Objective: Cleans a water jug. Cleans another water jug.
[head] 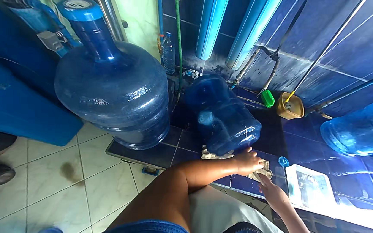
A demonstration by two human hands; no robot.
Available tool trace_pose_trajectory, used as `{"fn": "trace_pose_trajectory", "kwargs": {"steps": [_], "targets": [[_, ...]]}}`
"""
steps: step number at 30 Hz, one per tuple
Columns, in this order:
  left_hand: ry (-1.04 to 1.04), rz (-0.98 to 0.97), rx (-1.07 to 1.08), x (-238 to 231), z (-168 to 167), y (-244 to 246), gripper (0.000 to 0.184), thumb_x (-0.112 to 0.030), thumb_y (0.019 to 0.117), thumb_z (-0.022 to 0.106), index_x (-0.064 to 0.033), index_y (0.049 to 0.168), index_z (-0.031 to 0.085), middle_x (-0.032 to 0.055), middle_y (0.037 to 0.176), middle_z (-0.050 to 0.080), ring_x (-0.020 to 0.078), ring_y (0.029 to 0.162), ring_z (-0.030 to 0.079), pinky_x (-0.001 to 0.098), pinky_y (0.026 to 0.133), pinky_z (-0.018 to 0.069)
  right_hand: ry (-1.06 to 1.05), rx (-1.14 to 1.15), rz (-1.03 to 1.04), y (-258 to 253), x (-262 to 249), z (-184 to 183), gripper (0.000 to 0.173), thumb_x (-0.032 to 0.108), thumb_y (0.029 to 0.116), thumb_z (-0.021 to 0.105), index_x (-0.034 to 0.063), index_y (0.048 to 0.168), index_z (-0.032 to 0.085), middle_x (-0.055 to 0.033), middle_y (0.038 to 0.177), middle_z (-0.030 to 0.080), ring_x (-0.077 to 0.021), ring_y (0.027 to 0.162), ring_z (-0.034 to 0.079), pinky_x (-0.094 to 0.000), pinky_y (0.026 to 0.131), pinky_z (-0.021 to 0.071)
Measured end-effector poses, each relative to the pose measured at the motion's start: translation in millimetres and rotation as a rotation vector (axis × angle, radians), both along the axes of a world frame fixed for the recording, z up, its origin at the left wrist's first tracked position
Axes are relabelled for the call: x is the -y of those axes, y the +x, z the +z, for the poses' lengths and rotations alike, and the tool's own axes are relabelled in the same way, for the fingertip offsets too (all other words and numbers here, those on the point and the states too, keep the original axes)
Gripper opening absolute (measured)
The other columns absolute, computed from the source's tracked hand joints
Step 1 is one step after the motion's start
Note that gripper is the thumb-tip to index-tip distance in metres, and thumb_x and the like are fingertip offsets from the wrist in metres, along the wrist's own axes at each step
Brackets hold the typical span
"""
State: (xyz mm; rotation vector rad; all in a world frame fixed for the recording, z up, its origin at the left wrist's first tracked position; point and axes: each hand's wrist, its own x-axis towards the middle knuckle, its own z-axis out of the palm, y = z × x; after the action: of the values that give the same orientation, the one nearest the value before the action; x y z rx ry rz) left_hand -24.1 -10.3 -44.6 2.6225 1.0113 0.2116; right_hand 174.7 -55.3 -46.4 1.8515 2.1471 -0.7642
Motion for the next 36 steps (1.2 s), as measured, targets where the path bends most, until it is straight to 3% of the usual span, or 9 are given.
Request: {"fn": "trace_pose_trajectory", "kwargs": {"steps": [4, 9, 15, 19, 21, 26, 29, 32, 36], "targets": [[0.008, 0.002, 0.006, 2.1, 0.3, -5.1, 0.036, 0.002, 0.0884, 0.069, -0.0038, 0.123, 0.065, 0.0160, 0.124, 0.066, 0.0379, 0.124, 0.056, 0.0619, 0.117, 0.0279, 0.169, -0.196, 0.019, 31.0, 10.8, -11.1, 0.038, 0.031, 0.1041, 0.060, 0.0105, 0.135, 0.067, -0.0241, 0.104, 0.074, -0.0445, 0.096, 0.072, -0.0694, 0.086, 0.0511], [0.015, 0.015, 0.052, 2.7, 3.8, -15.2, 0.036, 0.000, 0.0888, 0.069, -0.0053, 0.125, 0.066, 0.0148, 0.124, 0.066, 0.0370, 0.123, 0.056, 0.0616, 0.116, 0.0274, -0.035, -0.655, -0.324, 69.8, 43.7, -23.0, 0.027, 0.013, 0.1059, 0.047, -0.0023, 0.113, 0.067, 0.0082, 0.059, 0.049, 0.0025, 0.048, 0.042, -0.0165, 0.046, 0.0377], [0.009, -0.015, 0.027, 5.7, 2.1, -16.4, 0.036, 0.000, 0.0931, 0.065, -0.0057, 0.129, 0.064, 0.0148, 0.128, 0.065, 0.0372, 0.127, 0.055, 0.0626, 0.117, 0.0267, 0.458, -0.257, 0.097, 25.1, 16.6, -19.7, 0.037, 0.029, 0.1017, 0.061, 0.0030, 0.124, 0.073, -0.0268, 0.091, 0.075, -0.0499, 0.081, 0.073, -0.0746, 0.073, 0.0507], [0.014, -0.004, 0.053, 8.5, 0.8, -14.8, 0.036, 0.003, 0.0909, 0.067, -0.0040, 0.127, 0.065, 0.0162, 0.126, 0.066, 0.0380, 0.125, 0.056, 0.0617, 0.118, 0.0259, 0.026, -0.695, -0.328, 12.9, 34.7, -29.1, 0.026, 0.013, 0.1061, 0.049, 0.0007, 0.115, 0.070, 0.0063, 0.058, 0.050, -0.0006, 0.046, 0.043, -0.0186, 0.045, 0.0393], [0.028, 0.002, 0.073, 7.8, -0.7, -16.2, 0.032, 0.002, 0.0916, 0.065, -0.0040, 0.123, 0.066, 0.0160, 0.122, 0.067, 0.0376, 0.123, 0.057, 0.0609, 0.117, 0.0268, -0.130, -0.852, -0.481, 15.6, 42.9, -29.7, 0.027, 0.011, 0.1081, 0.043, -0.0020, 0.114, 0.066, 0.0097, 0.052, 0.044, 0.0026, 0.041, 0.039, -0.0149, 0.040, 0.0359], [0.010, -0.009, 0.036, 11.6, 2.0, -13.9, 0.038, 0.002, 0.0896, 0.069, -0.0051, 0.127, 0.066, 0.0155, 0.126, 0.066, 0.0384, 0.125, 0.056, 0.0633, 0.117, 0.0269, 0.190, -0.473, -0.145, -3.2, 17.3, -26.4, 0.032, 0.027, 0.1050, 0.058, 0.0009, 0.116, 0.073, -0.0118, 0.074, 0.066, -0.0217, 0.064, 0.059, -0.0487, 0.066, 0.0505], [0.033, 0.003, 0.029, 13.5, 0.4, -11.7, 0.034, 0.001, 0.0906, 0.068, -0.0031, 0.124, 0.066, 0.0165, 0.125, 0.066, 0.0387, 0.124, 0.056, 0.0624, 0.116, 0.0284, -0.048, -0.750, -0.415, -39.5, 18.5, -23.2, 0.032, 0.020, 0.1102, 0.045, 0.0015, 0.099, 0.068, 0.0044, 0.056, 0.047, -0.0028, 0.045, 0.041, -0.0206, 0.045, 0.0372], [0.027, -0.013, 0.034, 12.5, -2.5, -10.2, 0.030, 0.001, 0.0923, 0.066, -0.0018, 0.122, 0.066, 0.0176, 0.124, 0.066, 0.0394, 0.124, 0.057, 0.0631, 0.118, 0.0261, -0.118, -0.829, -0.524, -47.2, 14.5, -21.3, 0.038, 0.019, 0.1123, 0.038, 0.0011, 0.089, 0.062, 0.0062, 0.051, 0.043, -0.0014, 0.039, 0.037, -0.0179, 0.039, 0.0345], [0.002, -0.029, -0.012, 6.6, 1.8, -8.5, 0.032, 0.000, 0.0919, 0.067, -0.0031, 0.123, 0.066, 0.0166, 0.124, 0.066, 0.0393, 0.126, 0.056, 0.0662, 0.118, 0.0243, 0.170, -0.283, -0.097, -36.7, 1.9, -6.3, 0.039, 0.029, 0.1080, 0.052, -0.0027, 0.101, 0.073, -0.0215, 0.084, 0.072, -0.0385, 0.084, 0.071, -0.0636, 0.079, 0.0528]]}}
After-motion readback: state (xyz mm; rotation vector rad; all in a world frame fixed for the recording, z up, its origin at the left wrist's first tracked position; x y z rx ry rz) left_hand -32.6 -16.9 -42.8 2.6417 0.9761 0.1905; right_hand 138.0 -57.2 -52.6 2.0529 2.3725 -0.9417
